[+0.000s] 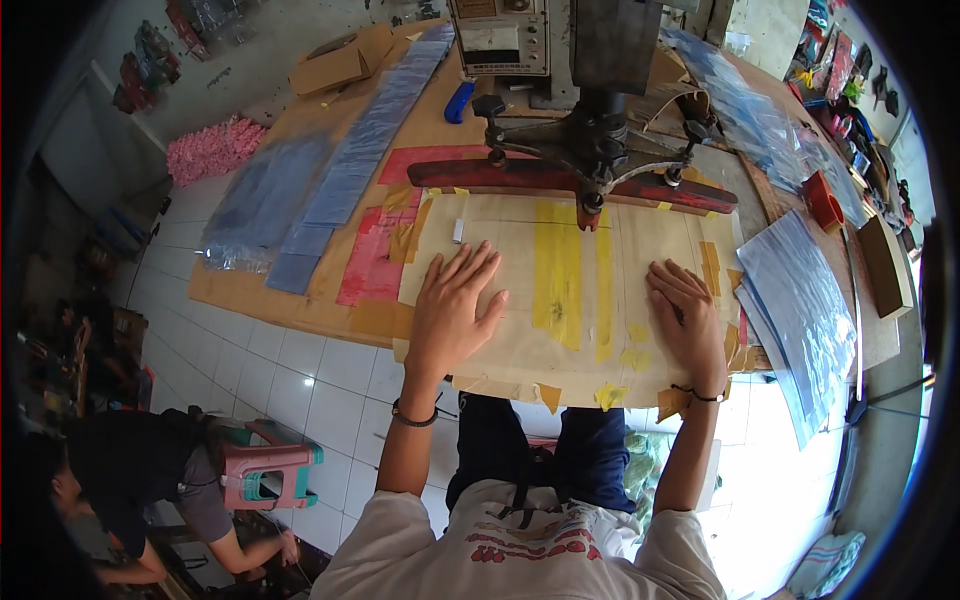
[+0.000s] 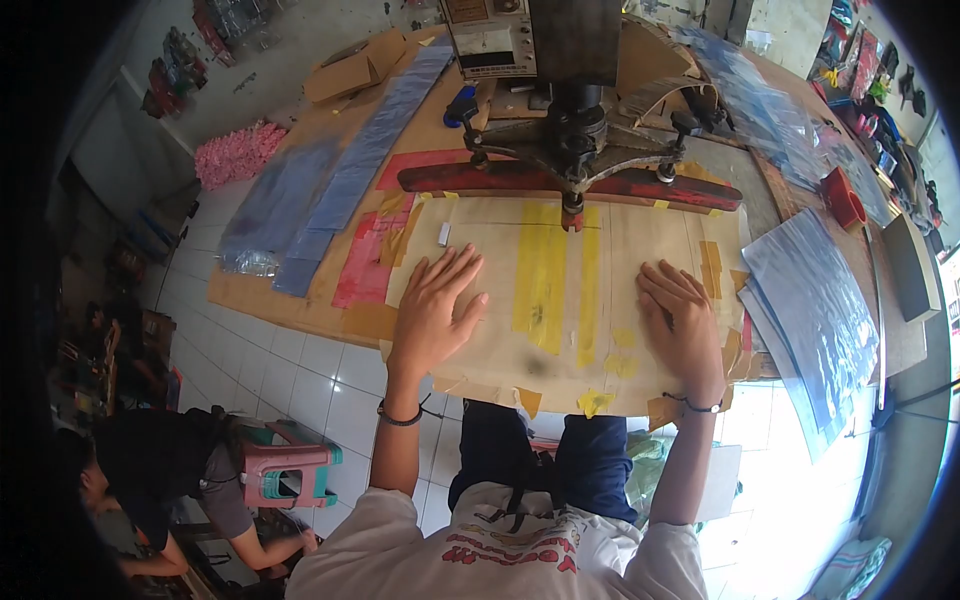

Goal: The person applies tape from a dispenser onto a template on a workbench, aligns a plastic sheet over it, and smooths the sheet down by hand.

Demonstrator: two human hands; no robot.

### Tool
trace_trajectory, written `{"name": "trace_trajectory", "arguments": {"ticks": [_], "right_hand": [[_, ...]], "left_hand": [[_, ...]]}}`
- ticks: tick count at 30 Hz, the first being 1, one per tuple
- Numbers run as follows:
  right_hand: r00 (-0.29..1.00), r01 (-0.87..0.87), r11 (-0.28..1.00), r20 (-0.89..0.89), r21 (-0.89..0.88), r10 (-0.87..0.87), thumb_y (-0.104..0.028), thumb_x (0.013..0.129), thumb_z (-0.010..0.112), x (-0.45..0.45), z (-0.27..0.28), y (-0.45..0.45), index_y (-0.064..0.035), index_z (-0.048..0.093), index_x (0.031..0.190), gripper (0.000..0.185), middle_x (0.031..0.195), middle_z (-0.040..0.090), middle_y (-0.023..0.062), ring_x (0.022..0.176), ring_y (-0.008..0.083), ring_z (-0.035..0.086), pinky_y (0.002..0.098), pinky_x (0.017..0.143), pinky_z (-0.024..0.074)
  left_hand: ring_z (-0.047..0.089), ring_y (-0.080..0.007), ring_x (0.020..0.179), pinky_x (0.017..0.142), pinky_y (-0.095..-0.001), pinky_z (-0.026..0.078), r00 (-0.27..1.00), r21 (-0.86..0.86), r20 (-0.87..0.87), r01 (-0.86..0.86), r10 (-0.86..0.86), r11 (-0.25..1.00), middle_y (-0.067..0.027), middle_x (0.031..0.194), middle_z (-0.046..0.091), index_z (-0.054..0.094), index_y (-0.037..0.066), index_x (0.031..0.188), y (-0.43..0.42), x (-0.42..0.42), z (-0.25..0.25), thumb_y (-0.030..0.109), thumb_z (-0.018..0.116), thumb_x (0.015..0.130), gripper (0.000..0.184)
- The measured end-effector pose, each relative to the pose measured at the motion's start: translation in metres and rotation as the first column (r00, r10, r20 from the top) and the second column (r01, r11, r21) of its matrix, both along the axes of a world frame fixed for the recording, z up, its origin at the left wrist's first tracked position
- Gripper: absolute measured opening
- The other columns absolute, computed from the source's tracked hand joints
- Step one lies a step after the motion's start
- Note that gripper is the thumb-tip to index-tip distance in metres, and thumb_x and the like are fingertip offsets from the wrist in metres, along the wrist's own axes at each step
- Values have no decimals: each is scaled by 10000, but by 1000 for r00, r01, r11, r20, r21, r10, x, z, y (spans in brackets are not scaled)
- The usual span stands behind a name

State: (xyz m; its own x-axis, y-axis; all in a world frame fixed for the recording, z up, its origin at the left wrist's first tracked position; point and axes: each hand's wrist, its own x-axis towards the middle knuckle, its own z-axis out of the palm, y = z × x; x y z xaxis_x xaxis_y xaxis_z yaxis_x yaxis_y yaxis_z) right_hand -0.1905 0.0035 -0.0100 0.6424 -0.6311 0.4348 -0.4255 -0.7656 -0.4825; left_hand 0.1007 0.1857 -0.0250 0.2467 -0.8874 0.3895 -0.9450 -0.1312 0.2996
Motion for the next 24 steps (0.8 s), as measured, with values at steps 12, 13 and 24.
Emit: {"name": "trace_trajectory", "arguments": {"ticks": [12,13,24], "right_hand": [[1000,10,1000,-7,-6,-10,-104,952,628,1,1,1,10,746,1172,275,1284,714,164,1321,368,595,476,1142,417],[1000,10,1000,-7,-3,-10,-104,952,629,1,1,1,10,746,1172,275,1285,714,163,1322,368,594,476,1143,417],[1000,6,1000,-7,-12,-6,-105,953,631,-1,-1,0,8,745,1173,273,1289,714,153,1320,366,596,478,1143,415]], "left_hand": [[484,-306,1430,1236,-511,285,1000,-12,-4,-1,1,1000,-109,1512,566,606,71,1421,-1,1,-3,337,625,982,514],[485,-306,1429,1236,-510,286,1000,-12,-6,-1,0,1000,-108,1511,566,606,71,1422,-1,1,-2,338,626,981,515],[482,-320,1432,1235,-504,285,999,-19,-40,-7,6,1000,-102,1507,572,623,74,1411,0,-1,0,333,666,960,522]]}}
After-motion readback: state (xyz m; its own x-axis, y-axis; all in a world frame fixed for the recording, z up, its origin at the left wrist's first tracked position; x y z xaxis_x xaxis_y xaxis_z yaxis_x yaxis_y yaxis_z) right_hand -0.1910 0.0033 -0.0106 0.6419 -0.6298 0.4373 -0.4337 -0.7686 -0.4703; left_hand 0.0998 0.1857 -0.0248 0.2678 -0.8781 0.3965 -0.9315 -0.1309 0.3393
